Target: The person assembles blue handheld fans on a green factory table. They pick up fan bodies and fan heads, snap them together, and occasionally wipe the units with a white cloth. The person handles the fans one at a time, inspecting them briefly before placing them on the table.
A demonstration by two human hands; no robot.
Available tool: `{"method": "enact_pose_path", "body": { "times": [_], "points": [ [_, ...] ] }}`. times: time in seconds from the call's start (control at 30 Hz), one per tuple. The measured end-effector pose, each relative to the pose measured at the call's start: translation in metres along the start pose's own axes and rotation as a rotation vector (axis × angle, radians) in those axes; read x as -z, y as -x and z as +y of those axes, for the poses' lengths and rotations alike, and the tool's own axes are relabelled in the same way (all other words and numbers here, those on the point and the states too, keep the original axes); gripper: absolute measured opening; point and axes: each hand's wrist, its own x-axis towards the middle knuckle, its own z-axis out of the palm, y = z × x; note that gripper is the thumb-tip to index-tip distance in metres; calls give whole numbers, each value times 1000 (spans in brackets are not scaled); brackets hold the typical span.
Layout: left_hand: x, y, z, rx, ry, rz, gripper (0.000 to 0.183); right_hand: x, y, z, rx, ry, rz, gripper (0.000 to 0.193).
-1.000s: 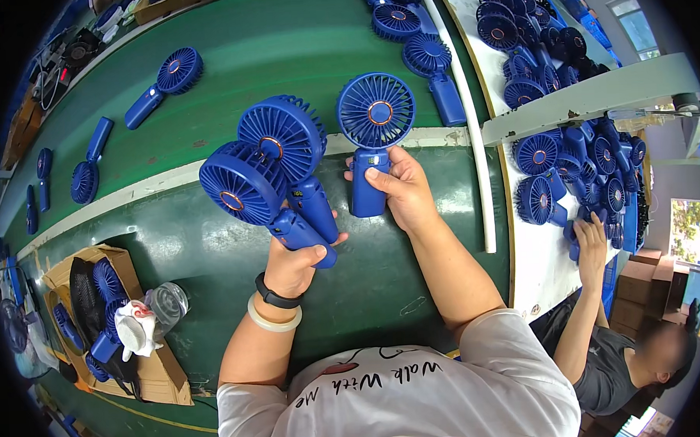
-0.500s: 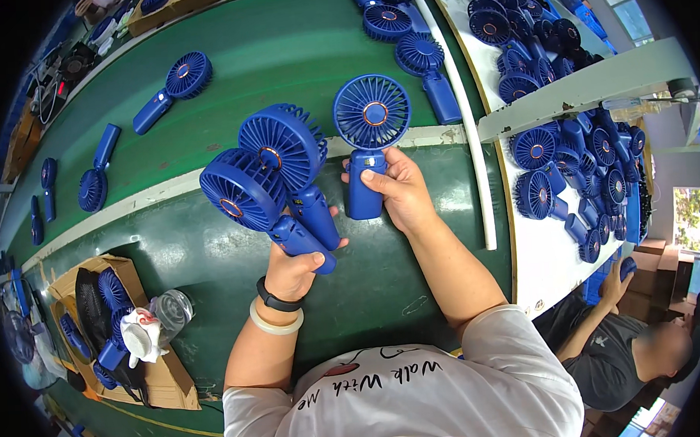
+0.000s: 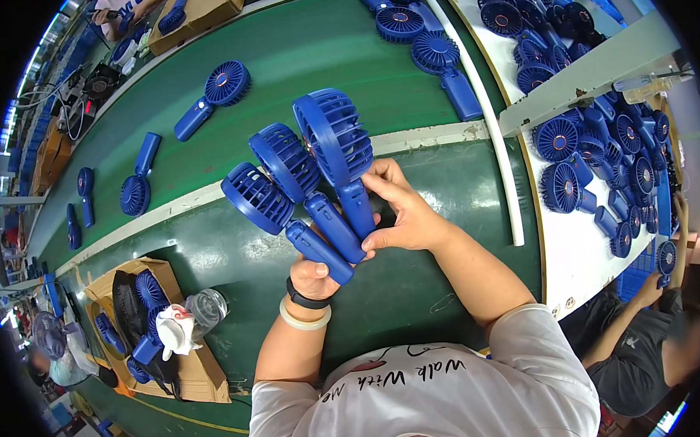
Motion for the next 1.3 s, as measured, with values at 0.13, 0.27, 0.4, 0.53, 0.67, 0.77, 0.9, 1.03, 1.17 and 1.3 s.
{"method": "enact_pose_path", "body": {
  "times": [0.13, 0.27, 0.4, 0.53, 0.67, 0.77, 0.9, 1.03, 1.17, 1.3],
  "points": [
    [-2, -2, -2, -15, -11, 6, 85, -1, 2, 0, -37, -12, 11, 90],
    [0, -2, -1, 7, -37, 1, 84, -1, 1, -2, -58, -6, 13, 92],
    [2, 0, -5, 3, -99, 22, 81, 0, 0, -9, -178, 16, -27, 105],
    [10, 5, -12, -137, -762, 96, 72, -11, 3, -11, -175, 125, -11, 123],
    [25, 12, -25, -367, -1518, -196, 68, -25, 7, -13, -239, -92, -25, 118],
    [25, 14, -31, -193, -1268, -7, 81, -16, 8, -15, -392, -363, 18, 99],
    [7, 1, -29, -481, -1067, 64, 96, -3, 12, -14, -592, -951, 149, 85],
    [12, -2, -29, -407, -1096, 266, 57, 1, 8, -10, -479, -1249, 165, 91],
    [8, -6, -30, -397, -1255, 268, 40, 7, 6, -2, -425, -1424, 118, 92],
    [5, -5, -27, -387, -1344, 292, 32, 5, 5, 0, -384, -1462, 78, 92]
  ]
}}
